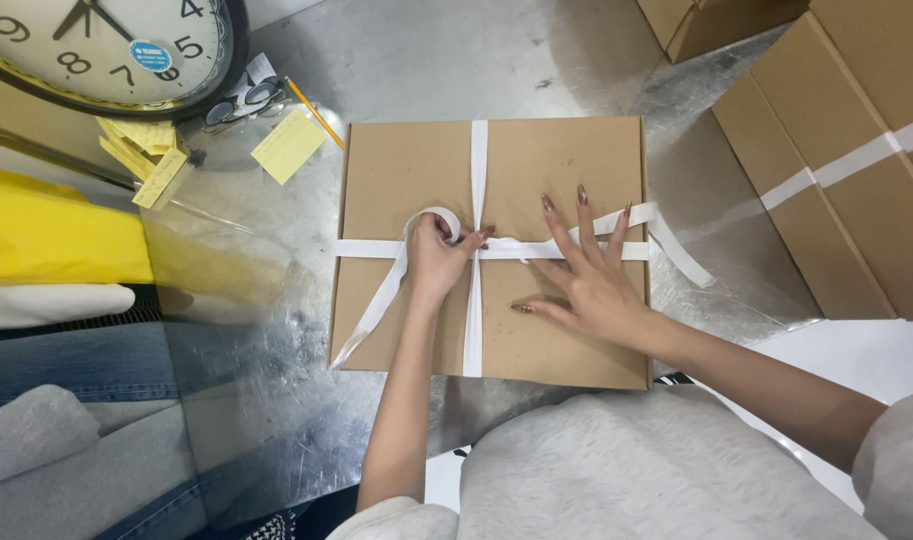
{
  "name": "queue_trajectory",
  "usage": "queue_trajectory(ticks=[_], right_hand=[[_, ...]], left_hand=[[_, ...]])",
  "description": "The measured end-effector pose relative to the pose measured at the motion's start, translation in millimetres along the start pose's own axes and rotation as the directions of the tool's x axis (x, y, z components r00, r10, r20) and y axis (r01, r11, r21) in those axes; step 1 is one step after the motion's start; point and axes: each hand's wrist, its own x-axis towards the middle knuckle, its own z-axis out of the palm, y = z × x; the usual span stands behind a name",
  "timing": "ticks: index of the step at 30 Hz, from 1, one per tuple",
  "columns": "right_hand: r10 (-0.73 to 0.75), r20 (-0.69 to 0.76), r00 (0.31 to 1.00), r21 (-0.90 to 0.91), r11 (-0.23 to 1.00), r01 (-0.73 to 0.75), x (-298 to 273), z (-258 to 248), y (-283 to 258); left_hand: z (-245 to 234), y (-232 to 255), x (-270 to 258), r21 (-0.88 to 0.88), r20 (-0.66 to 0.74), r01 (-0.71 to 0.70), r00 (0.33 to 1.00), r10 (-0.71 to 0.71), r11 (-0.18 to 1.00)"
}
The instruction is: Wrapping a cardboard box with a white ribbon and tying it into a bow
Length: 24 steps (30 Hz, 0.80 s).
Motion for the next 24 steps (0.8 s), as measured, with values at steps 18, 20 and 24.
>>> queue_trajectory(ticks=[18,20,24], right_hand=[[0.039,0.334,0.942,0.489,0.847,-0.208,-7,-68,45],[0.052,0.398,0.916,0.481,0.839,-0.256,-17,-93,53],[0.123,0.638,0.760,0.382,0.807,-0.451,-35,-135,68]], left_hand=[[4,-4,-1,0.096,-0.017,-0.010,1.000,0.012,0.995],[3,-9,1,0.148,-0.011,-0.029,0.999,0.031,0.989],[4,19,-17,0.242,-0.110,-0.091,0.987,0.120,0.966]])
